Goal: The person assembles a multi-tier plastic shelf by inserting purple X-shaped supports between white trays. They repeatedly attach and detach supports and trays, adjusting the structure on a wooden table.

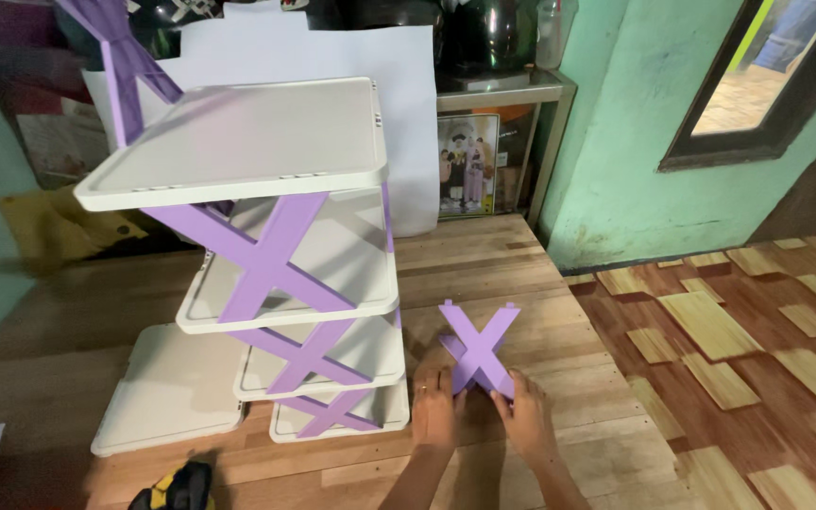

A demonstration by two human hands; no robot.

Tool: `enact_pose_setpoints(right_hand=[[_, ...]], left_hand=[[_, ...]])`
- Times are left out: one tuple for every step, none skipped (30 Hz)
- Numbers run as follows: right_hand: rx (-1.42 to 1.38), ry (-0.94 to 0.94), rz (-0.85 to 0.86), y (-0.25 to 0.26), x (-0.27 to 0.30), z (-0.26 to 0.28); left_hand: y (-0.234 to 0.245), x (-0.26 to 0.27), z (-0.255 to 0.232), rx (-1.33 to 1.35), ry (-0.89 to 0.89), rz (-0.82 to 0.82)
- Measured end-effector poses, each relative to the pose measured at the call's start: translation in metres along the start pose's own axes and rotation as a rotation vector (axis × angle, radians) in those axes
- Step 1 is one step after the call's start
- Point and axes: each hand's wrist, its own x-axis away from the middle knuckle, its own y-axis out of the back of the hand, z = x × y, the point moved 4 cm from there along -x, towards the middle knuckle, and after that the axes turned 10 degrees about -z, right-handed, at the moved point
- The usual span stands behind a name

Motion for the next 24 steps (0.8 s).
enact_pose_setpoints(right_hand=[[0.03,-0.01,0.018,-0.003,0.003,-0.003],[0.06,-0.019,0.036,-0.004,0.005,-0.005],[0.091,-0.027,0.044,-0.006,0.005,-0.006],[0.121,-0.035,0.051,-0.008,0.007,-0.007],[0.151,-0.042,0.059,-0.01,0.008,-0.008],[0.17,-0.046,0.057,-0.011,0.008,-0.009],[0.188,-0.048,0.056,-0.011,0.008,-0.008],[0.206,-0.051,0.055,-0.012,0.008,-0.007],[0.226,-0.061,0.059,-0.013,0.009,-0.006],[0.245,-0.071,0.063,-0.013,0.01,-0.005],[0.266,-0.081,0.067,-0.014,0.011,-0.005],[0.274,-0.088,0.078,-0.015,0.011,-0.005],[0.283,-0.096,0.088,-0.016,0.012,-0.005],[0.292,-0.103,0.098,-0.017,0.012,-0.005],[0.285,-0.108,0.086,-0.018,0.012,-0.006],[0.278,-0.113,0.074,-0.019,0.012,-0.007],[0.271,-0.118,0.063,-0.021,0.013,-0.008],[0.27,-0.11,0.051,-0.022,0.013,-0.01],[0.268,-0.102,0.039,-0.024,0.013,-0.011],[0.267,-0.094,0.027,-0.025,0.014,-0.011],[0.276,-0.097,0.035,-0.026,0.014,-0.012],[0.285,-0.101,0.043,-0.027,0.014,-0.013],[0.294,-0.104,0.05,-0.028,0.014,-0.013],[0.295,-0.1,0.039,-0.028,0.014,-0.014]], left_hand=[[-0.006,0.005,0.004,-0.015,0.012,0.036],[-0.01,0.01,0.006,-0.03,0.025,0.073],[-0.015,0.012,0.008,-0.023,0.049,0.11],[-0.018,0.015,0.01,-0.017,0.073,0.148],[-0.021,0.017,0.011,-0.011,0.098,0.185],[-0.022,0.018,0.011,-0.02,0.108,0.205],[-0.024,0.019,0.012,-0.03,0.119,0.224],[-0.025,0.019,0.012,-0.039,0.13,0.243],[-0.027,0.019,0.013,-0.055,0.132,0.272],[-0.028,0.019,0.014,-0.071,0.134,0.301],[-0.03,0.019,0.015,-0.086,0.136,0.331],[-0.031,0.02,0.017,-0.072,0.149,0.328],[-0.032,0.021,0.018,-0.057,0.16,0.324],[-0.034,0.023,0.019,-0.042,0.172,0.321],[-0.037,0.024,0.02,-0.045,0.172,0.319],[-0.04,0.025,0.021,-0.048,0.172,0.317],[-0.044,0.027,0.023,-0.051,0.173,0.316],[-0.047,0.028,0.025,-0.053,0.161,0.295],[-0.05,0.029,0.026,-0.055,0.148,0.274],[-0.051,0.03,0.028,-0.057,0.136,0.254],[-0.053,0.031,0.029,-0.063,0.134,0.263],[-0.053,0.032,0.029,-0.069,0.132,0.272],[-0.052,0.031,0.028,-0.074,0.129,0.28],[-0.051,0.029,0.027,-0.063,0.139,0.29]])
